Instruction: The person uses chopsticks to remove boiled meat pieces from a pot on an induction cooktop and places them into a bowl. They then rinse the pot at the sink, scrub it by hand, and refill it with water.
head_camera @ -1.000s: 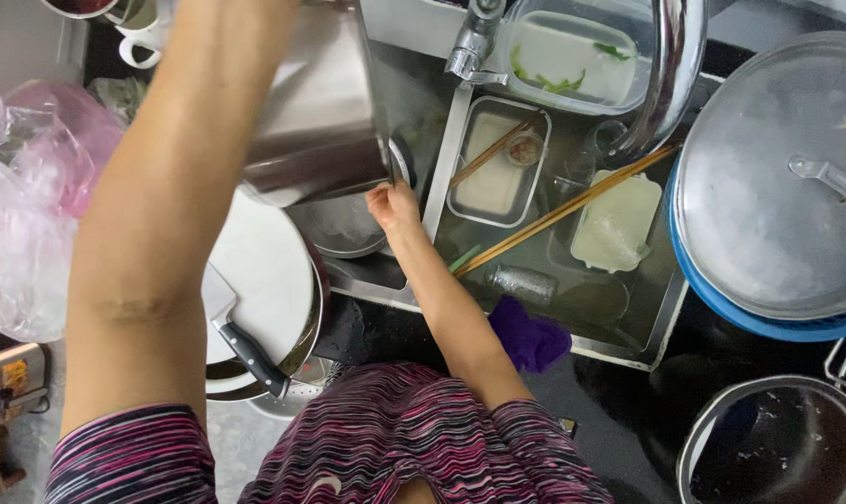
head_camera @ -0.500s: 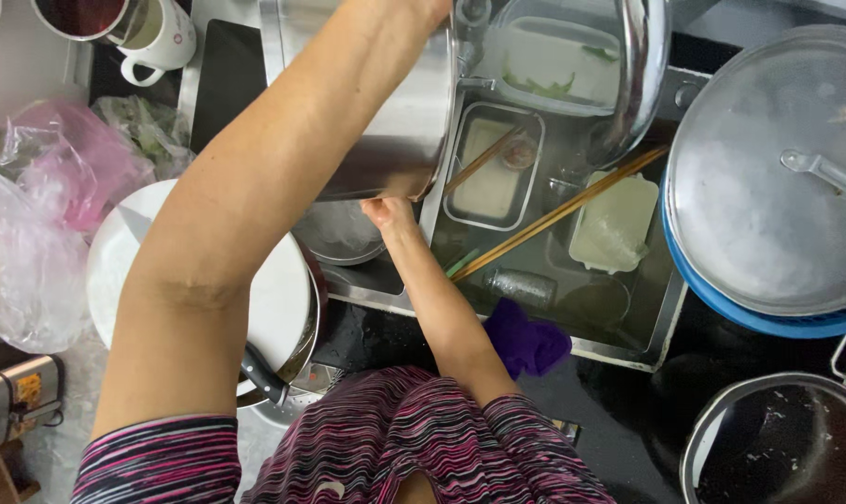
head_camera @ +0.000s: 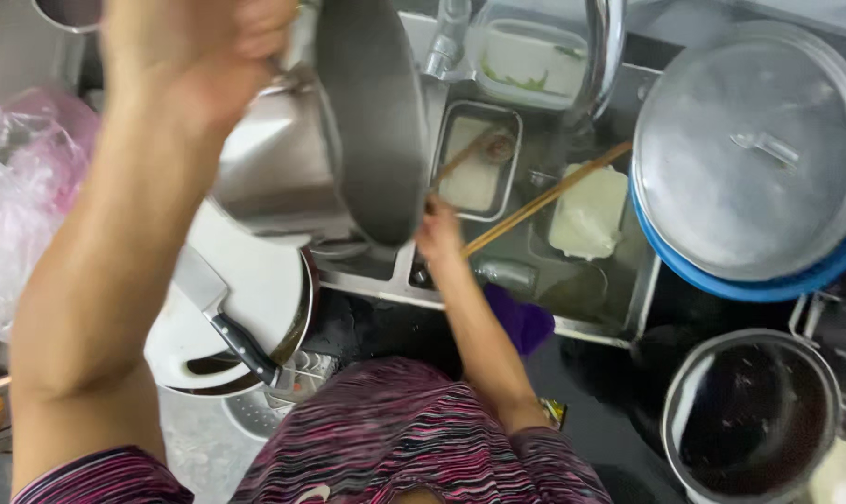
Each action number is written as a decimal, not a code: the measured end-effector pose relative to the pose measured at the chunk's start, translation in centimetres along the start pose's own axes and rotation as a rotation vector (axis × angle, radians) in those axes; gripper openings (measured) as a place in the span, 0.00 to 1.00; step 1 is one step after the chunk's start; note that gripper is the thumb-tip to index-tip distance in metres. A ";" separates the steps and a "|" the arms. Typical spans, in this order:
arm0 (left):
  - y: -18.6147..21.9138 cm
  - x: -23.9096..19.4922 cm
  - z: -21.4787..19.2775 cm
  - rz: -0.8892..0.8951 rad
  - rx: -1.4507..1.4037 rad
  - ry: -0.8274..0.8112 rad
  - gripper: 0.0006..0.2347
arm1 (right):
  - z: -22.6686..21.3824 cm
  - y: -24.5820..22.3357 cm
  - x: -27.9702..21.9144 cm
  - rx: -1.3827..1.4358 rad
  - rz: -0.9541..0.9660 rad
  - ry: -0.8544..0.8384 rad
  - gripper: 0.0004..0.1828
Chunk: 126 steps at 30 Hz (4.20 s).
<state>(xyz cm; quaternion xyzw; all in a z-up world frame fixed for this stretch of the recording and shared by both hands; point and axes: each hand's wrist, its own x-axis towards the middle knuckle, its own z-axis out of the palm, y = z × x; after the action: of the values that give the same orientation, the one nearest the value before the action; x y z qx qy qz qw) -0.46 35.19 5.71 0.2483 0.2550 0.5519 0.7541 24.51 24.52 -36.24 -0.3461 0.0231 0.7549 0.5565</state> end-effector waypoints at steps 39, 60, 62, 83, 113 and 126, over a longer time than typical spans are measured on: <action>-28.7 18.0 -12.7 -0.442 0.725 0.144 0.17 | 6.4 -17.9 -29.5 -0.623 -0.859 0.231 0.06; -30.4 16.2 -14.4 -0.401 0.439 0.366 0.08 | 5.7 -19.4 -29.7 -0.578 -0.828 0.230 0.05; -30.0 16.2 -14.0 -0.465 0.448 0.386 0.09 | 5.7 -19.5 -29.7 -0.581 -0.831 0.236 0.06; -30.2 14.7 -13.8 -0.373 0.298 0.203 0.07 | 5.7 -19.7 -29.6 -0.587 -0.832 0.216 0.05; -11.0 -7.6 -11.9 -0.378 0.389 0.215 0.15 | 4.4 -15.3 -31.9 -0.783 -0.721 0.244 0.11; -15.7 -11.5 -13.3 -0.550 -0.003 0.066 0.13 | 5.0 -17.6 -36.0 -0.753 -0.730 0.315 0.12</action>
<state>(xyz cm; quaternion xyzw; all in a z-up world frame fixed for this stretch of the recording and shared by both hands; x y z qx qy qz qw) -1.15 21.19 -13.29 0.1505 0.3364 0.3347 0.8673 42.23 3.65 -6.58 -0.6160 -0.2872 0.4079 0.6097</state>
